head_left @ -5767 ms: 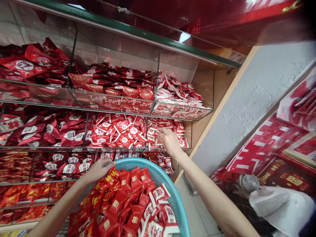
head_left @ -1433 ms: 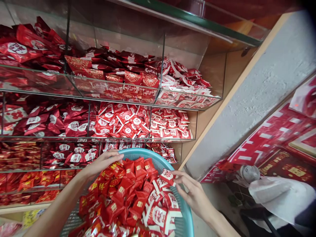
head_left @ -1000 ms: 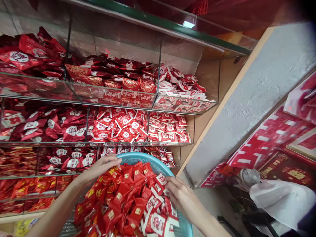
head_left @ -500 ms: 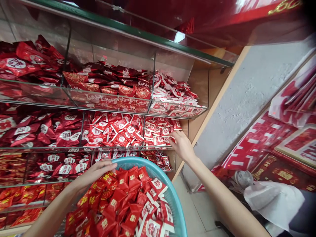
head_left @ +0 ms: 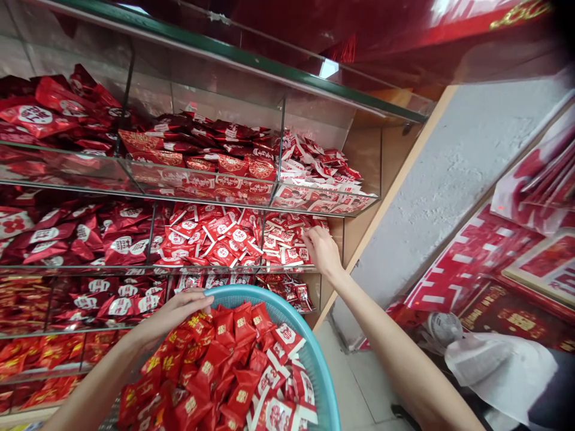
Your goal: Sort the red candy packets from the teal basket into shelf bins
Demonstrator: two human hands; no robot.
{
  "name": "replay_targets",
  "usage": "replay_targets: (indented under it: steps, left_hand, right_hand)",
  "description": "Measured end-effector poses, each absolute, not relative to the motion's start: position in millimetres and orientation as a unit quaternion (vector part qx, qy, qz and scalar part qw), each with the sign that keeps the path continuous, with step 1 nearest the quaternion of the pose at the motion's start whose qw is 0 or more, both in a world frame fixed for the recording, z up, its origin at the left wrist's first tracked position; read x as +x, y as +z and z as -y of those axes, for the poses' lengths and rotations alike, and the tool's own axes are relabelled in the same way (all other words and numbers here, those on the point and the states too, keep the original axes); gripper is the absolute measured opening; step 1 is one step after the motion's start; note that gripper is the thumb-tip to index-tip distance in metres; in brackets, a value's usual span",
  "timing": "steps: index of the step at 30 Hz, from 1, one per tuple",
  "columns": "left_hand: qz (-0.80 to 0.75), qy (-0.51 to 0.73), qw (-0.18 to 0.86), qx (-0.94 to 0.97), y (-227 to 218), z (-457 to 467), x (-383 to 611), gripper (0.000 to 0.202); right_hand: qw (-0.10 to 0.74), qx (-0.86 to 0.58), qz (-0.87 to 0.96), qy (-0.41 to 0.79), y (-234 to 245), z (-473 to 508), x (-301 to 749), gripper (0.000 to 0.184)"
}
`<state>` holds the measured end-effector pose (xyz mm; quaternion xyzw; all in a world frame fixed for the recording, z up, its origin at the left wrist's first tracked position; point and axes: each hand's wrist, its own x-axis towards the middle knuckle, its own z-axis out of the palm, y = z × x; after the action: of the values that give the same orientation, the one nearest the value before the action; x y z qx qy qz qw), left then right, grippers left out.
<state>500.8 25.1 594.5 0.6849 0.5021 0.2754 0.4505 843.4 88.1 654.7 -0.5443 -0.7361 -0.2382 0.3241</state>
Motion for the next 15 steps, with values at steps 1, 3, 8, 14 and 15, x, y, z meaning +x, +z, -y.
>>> replay_targets:
  steps: [1,3,8,14,15]
  left_hand:
    - [-0.503,0.274,0.448,0.686,594.4,-25.4,500.7,0.039]
    - [-0.506,0.273,0.444,0.687,594.2,-25.8,500.4,0.040]
    - [-0.507,0.281,0.437,0.687,595.8,-24.9,501.2,0.040]
    - [-0.508,0.283,0.448,0.679,598.1,-23.0,503.2,0.041]
    - [-0.507,0.284,0.449,0.679,597.8,-22.9,503.1,0.041]
  right_hand:
    - [0.341,-0.544,0.727,-0.244,656.1,-89.3,844.7,0.018]
    - [0.377,-0.539,0.709,-0.255,657.3,-89.6,847.3,0.018]
    - [0.480,-0.486,0.683,-0.260,653.8,-76.3,850.8,0.013]
    - [0.568,-0.428,0.683,-0.166,660.8,-38.1,837.7,0.010]
    - [0.572,-0.429,0.685,-0.137,662.5,-31.3,833.2,0.010]
